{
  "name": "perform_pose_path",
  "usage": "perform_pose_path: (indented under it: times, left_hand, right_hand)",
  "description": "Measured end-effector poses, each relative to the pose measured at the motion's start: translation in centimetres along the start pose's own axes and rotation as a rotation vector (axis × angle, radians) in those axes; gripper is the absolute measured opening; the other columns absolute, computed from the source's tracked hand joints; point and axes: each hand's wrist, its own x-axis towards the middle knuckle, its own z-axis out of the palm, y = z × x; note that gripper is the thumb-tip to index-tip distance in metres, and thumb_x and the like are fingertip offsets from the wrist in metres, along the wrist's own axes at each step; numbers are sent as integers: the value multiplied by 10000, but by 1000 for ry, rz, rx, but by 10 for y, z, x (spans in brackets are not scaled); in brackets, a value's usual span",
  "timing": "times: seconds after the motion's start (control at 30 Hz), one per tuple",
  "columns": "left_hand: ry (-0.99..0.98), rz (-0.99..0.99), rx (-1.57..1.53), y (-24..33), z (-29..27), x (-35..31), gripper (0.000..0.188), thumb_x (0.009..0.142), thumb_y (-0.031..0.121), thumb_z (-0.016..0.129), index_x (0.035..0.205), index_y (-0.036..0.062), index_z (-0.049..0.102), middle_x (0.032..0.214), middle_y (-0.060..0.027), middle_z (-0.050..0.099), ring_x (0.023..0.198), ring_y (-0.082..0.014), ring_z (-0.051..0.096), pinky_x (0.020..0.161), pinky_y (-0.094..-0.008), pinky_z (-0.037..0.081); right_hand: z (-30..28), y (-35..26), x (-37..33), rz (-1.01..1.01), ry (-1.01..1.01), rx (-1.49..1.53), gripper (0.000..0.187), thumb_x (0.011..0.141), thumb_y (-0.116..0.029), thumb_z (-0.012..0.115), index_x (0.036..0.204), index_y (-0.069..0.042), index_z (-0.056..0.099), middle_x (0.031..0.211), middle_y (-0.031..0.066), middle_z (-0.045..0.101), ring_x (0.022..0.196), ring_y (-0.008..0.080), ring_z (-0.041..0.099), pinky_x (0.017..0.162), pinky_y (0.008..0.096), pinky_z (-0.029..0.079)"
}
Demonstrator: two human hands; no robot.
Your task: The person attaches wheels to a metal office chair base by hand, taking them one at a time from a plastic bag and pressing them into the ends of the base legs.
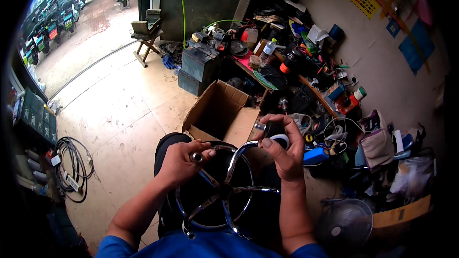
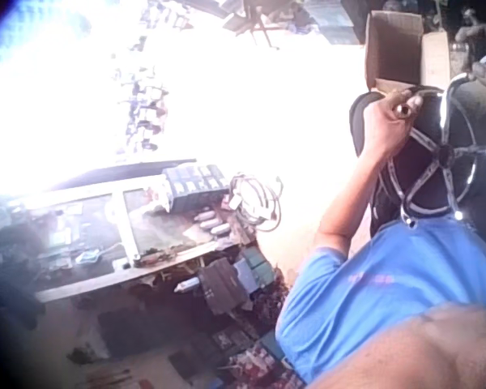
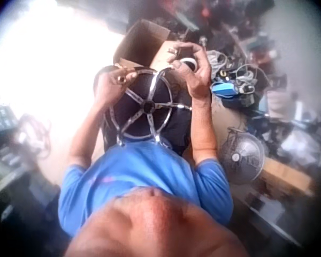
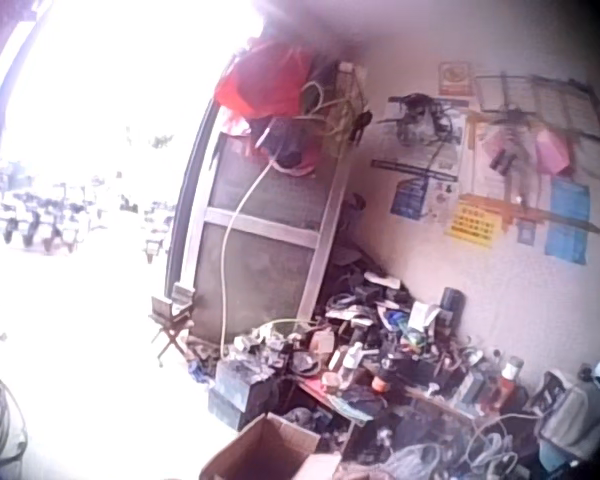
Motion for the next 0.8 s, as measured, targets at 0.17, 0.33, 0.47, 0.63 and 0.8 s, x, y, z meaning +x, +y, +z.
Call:
perform_pose_path:
  times: [0.17,0.33,0.47,0.63,0.8]
  left_hand:
    - [-5,132,-46,-6,0,-20,411,1079,283,774,1359,-18,778,1354,-209,792,1464,-329,634,1191,-445,507]
    - [11,209,-164,-22,-5,-36,411,1079,299,776,1361,0,786,1334,-181,805,1468,-343,628,1198,-481,504]
    - [-1,235,-211,-17,3,-29,406,1077,306,777,1345,2,795,1278,-184,821,1443,-333,650,1182,-464,517]
    - [-4,149,-119,-4,-9,-30,424,1071,322,778,1352,5,790,1332,-194,801,1451,-311,646,1209,-455,501]
    - [42,228,-125,-15,-16,-53,417,1060,308,794,1364,24,787,1331,-186,802,1454,-330,646,1216,-454,499]
  right_hand:
    - [-5,-11,-14,139,-112,89,463,960,-109,836,1353,0,617,1257,137,714,1105,195,763,985,333,629]
    - [-5,-23,-9,193,-283,153,489,946,-137,837,1358,-2,611,1235,134,707,1103,211,766,980,348,641]
    - [-2,-35,4,230,-339,146,504,930,-115,845,1362,-13,608,1265,125,679,1133,239,760,1004,380,639]
    - [2,-27,10,206,-361,131,511,915,-110,869,1357,-34,624,1268,108,685,1123,214,753,1009,362,622]
    - [23,-18,7,-70,-436,-92,488,883,-126,930,1295,-35,685,1276,110,704,1191,189,680,1062,335,542]
